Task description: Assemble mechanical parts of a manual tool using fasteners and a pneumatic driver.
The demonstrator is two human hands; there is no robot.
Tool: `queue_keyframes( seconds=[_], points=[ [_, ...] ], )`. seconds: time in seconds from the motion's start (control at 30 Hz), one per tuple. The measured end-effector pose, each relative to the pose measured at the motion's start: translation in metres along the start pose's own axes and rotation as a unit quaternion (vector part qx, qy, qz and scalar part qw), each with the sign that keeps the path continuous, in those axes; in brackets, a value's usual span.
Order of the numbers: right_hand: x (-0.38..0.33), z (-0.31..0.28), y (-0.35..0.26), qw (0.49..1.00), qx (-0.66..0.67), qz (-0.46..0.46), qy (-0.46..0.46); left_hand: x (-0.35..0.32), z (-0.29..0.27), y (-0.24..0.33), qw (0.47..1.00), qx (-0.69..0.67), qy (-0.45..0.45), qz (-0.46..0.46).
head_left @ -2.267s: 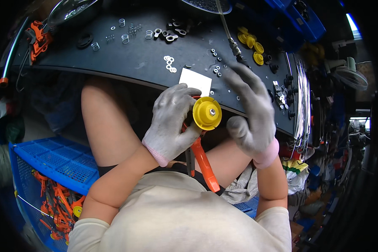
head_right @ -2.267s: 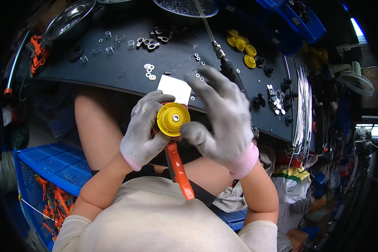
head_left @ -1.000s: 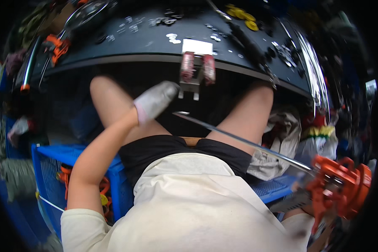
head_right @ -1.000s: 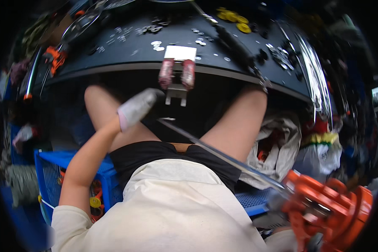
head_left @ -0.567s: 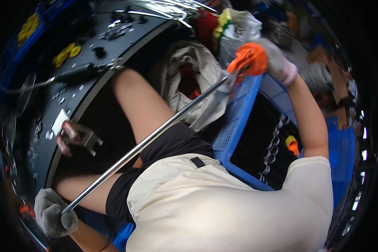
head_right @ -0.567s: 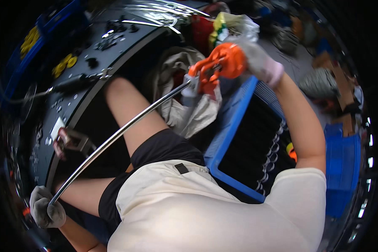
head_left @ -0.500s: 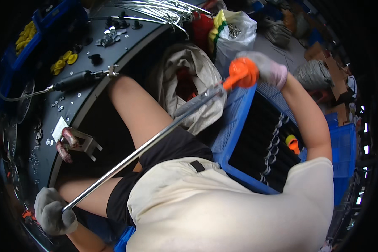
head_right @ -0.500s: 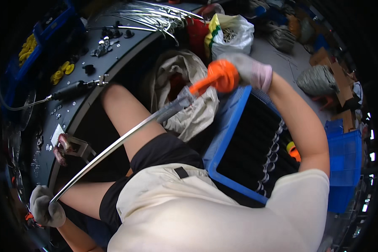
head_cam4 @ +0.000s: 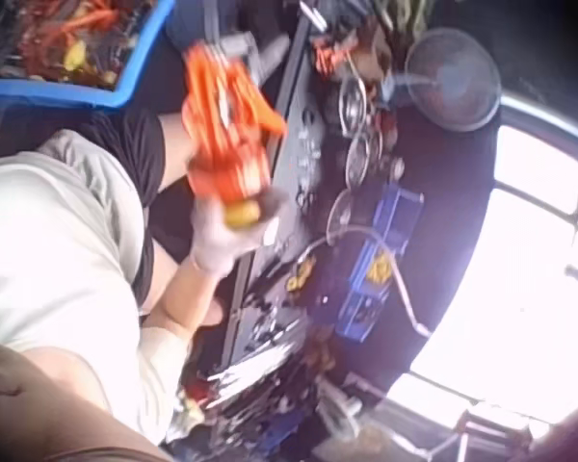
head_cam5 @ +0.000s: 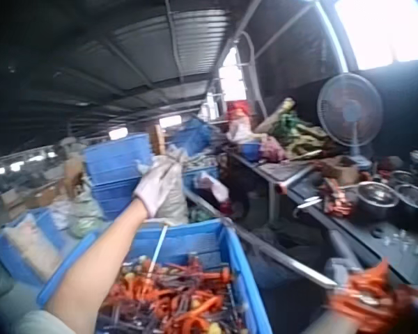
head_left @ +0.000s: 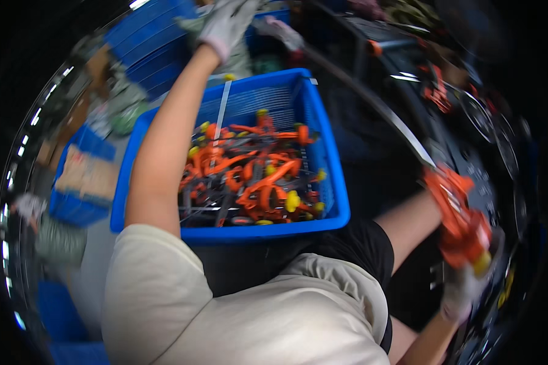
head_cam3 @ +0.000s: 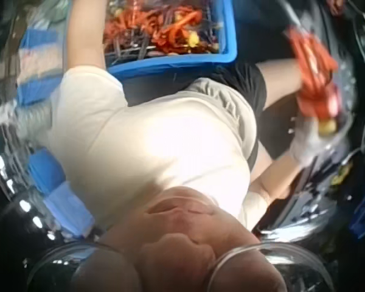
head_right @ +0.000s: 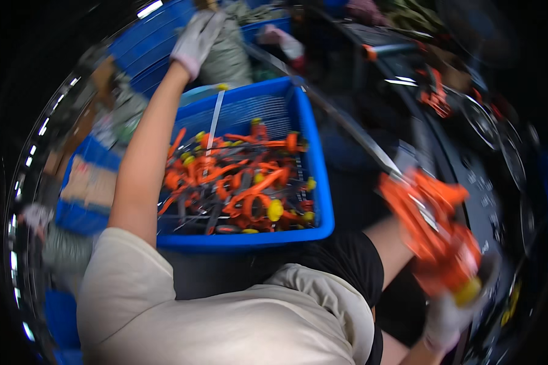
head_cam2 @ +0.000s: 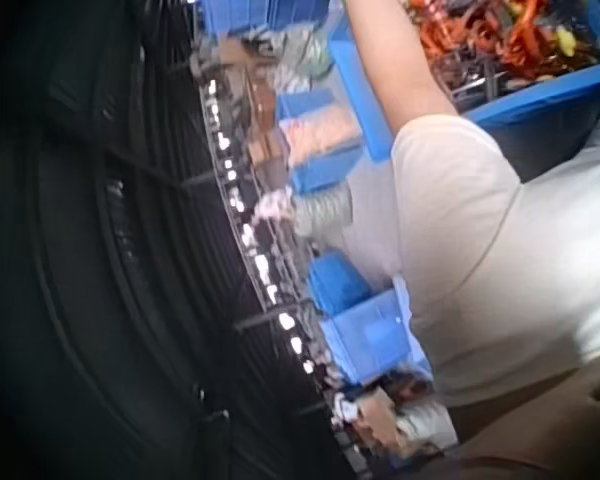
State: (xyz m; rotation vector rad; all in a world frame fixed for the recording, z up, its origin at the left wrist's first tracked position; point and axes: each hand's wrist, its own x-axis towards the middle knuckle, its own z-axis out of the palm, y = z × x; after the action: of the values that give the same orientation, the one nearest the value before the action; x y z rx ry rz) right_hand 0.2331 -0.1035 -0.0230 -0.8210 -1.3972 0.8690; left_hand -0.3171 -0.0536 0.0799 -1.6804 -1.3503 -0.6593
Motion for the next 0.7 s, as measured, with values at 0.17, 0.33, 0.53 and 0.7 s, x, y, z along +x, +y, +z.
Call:
queue_keyframes(
  seconds=[0.17, 0.33, 0.53, 0.7],
  points=[
    [0.008, 0.212, 0.045, 0.848, -0.017, -0.337, -0.409, -0.256, -0.149, -0.093, 0.921, 0.043, -0.124, -0.367],
    [-0.077, 0.287, 0.101, 0.737, -0.007, -0.281, -0.615, -0.278, -0.098, 0.007, 0.781, -0.074, -0.180, -0.593],
    [-0.062, 0.199, 0.086, 0.799, -0.113, -0.253, -0.533, -0.085, 0.033, 0.140, 0.875, -0.328, -0.256, -0.248],
    [-0.033, 0.085, 0.090, 0.874, -0.185, -0.121, -0.432, 0.056, 0.195, 0.274, 0.869, -0.466, -0.152, -0.068]
  ],
)
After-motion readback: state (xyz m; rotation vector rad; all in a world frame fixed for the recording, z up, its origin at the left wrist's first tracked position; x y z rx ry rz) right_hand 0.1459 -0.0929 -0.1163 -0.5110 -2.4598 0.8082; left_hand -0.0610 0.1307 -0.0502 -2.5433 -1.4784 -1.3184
